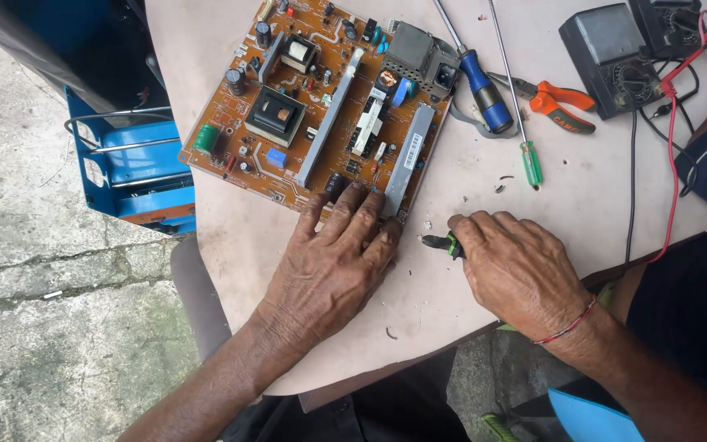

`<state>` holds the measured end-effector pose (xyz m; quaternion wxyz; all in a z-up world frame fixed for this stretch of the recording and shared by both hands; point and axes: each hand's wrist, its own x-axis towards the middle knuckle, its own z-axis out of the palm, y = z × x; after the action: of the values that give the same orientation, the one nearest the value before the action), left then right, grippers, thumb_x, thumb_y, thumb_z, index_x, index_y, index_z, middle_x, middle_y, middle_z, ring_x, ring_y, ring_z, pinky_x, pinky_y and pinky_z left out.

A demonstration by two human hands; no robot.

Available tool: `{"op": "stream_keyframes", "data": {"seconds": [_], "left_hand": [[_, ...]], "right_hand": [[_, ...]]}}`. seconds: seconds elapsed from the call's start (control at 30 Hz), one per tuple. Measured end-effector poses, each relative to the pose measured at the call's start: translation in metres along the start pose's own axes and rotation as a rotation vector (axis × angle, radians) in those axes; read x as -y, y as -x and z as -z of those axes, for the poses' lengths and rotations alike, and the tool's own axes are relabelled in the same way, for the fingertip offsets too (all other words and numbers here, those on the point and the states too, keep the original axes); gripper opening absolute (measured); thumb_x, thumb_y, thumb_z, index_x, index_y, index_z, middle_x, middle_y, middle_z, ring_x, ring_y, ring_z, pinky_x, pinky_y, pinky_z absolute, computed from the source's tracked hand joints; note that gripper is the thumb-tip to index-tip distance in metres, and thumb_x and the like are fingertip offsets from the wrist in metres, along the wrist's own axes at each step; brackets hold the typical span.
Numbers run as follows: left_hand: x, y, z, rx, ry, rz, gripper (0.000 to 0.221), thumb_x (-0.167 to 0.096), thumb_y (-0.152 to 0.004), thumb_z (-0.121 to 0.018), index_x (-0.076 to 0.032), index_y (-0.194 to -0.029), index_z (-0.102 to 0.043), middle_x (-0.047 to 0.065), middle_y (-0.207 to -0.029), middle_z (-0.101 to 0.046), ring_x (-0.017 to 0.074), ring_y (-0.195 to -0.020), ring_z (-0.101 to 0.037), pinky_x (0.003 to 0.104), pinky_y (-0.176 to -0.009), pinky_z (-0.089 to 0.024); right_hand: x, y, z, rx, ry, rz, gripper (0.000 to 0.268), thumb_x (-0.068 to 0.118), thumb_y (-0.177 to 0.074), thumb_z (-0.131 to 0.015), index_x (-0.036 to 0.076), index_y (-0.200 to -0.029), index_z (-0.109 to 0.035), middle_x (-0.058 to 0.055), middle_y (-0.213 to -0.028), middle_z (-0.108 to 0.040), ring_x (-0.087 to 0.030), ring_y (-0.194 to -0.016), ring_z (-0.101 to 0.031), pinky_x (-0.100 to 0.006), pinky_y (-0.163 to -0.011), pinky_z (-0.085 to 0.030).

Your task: Removing electronic components from a printed circuit board using pliers on a repair bench.

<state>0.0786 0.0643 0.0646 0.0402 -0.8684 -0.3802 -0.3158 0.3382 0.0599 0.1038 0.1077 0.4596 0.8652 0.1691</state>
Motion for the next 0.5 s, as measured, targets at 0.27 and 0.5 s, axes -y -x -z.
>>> {"op": "stream_keyframes", "data": {"seconds": [0.27, 0.5], "left_hand": [[-0.003, 0.008, -0.004, 0.064, -0.048, 0.025, 0.028, -0.019, -0.104, -0.051, -0.015, -0.128, -0.065, 0.018, -0.141, -0.058, 0.0380, -0.133, -0.055, 0.057, -0.108, -0.043], [0.001, 0.012, -0.006, 0.082, 0.069, 0.048, 0.023, -0.025, -0.104, -0.054, -0.018, -0.118, -0.071, 0.015, -0.144, -0.057, 0.0386, -0.139, -0.049, 0.059, -0.113, -0.035]], "right_hand": [[-0.001, 0.003, -0.010, 0.008, -0.183, -0.056, 0.038, 0.013, -0.075, -0.062, 0.015, -0.113, -0.059, -0.003, -0.097, -0.066, -0.029, -0.089, -0.064, -0.044, -0.077, -0.054], [0.001, -0.002, 0.001, -0.039, -0.094, -0.007, 0.052, 0.017, -0.075, -0.068, 0.026, -0.126, -0.065, 0.005, -0.106, -0.067, -0.019, -0.096, -0.067, -0.037, -0.081, -0.056]]}}
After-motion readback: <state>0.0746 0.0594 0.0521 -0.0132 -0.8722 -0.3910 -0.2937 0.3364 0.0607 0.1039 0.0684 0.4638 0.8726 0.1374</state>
